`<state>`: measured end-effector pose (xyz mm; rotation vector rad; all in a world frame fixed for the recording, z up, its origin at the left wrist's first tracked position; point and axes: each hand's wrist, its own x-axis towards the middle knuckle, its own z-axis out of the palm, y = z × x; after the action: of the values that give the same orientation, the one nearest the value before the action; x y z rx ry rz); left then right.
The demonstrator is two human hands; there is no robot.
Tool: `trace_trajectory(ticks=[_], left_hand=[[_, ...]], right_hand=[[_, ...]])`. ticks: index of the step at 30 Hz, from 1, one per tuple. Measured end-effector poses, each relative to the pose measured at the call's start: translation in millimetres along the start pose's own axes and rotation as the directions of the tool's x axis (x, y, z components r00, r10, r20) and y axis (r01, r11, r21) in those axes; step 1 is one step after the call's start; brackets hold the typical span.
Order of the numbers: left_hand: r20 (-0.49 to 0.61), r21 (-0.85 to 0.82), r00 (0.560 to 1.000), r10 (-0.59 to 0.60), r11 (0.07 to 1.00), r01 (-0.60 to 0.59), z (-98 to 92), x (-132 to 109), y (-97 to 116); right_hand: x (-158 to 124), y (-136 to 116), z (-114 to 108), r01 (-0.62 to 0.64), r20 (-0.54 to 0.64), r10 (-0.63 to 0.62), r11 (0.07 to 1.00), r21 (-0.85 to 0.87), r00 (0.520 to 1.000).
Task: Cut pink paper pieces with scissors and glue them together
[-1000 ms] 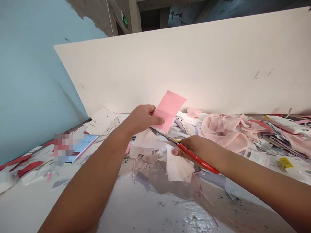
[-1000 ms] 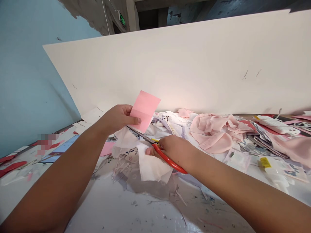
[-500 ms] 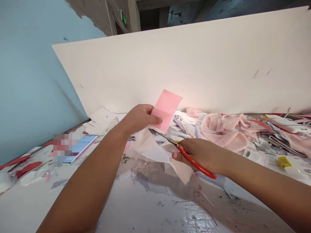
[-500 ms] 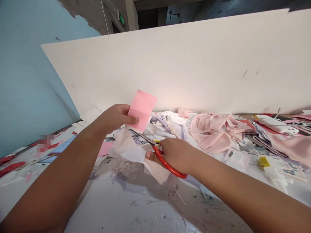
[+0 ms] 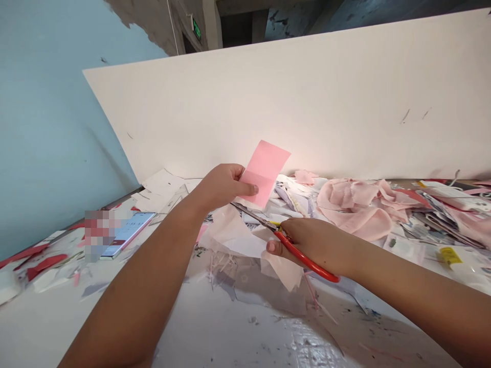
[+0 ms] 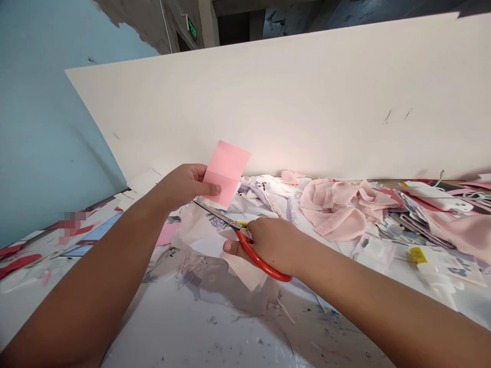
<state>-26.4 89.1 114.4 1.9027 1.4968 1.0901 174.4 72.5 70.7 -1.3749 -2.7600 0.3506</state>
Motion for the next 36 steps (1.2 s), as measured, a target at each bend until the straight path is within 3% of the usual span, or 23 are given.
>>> trace_trajectory(ticks=[12,19,23,30,33,36], left_hand=[[-0.001,0.070,0.999,-0.037,0.997,0.037,1.2,-4,8],[-0.017,0.089,0.999,-0.041,0.995,0.042,1.8,-3,7],[-0.045,0.061,0.999,0.010,0.998,-0.007,1.4,-2,3],[-0.231,0.055,0.957,0.178,0.984,-0.170,-4.4,3,-2],[-0.312,0.253,0.941,0.128,0.966,-0.047,-28.0,13,-26],[-0.481,0.441,0.875,-0.047,0.850,0.288,-67.9,19,-78]], right_hand=[[7,-5,4,-0.058,-0.078,0.058,0.998,0.001,0.995],[10,-5,4,-0.104,-0.041,0.105,0.994,0.028,0.994],[7,-2,2,-0.049,-0.082,0.051,0.998,0.031,0.995],[9,2,12,-0.030,-0.088,0.028,0.999,-0.030,0.996],[13,8,28,-0.029,-0.096,0.022,0.997,-0.077,0.995],[15,14,43,-0.017,-0.094,0.011,0.997,-0.071,0.996]])
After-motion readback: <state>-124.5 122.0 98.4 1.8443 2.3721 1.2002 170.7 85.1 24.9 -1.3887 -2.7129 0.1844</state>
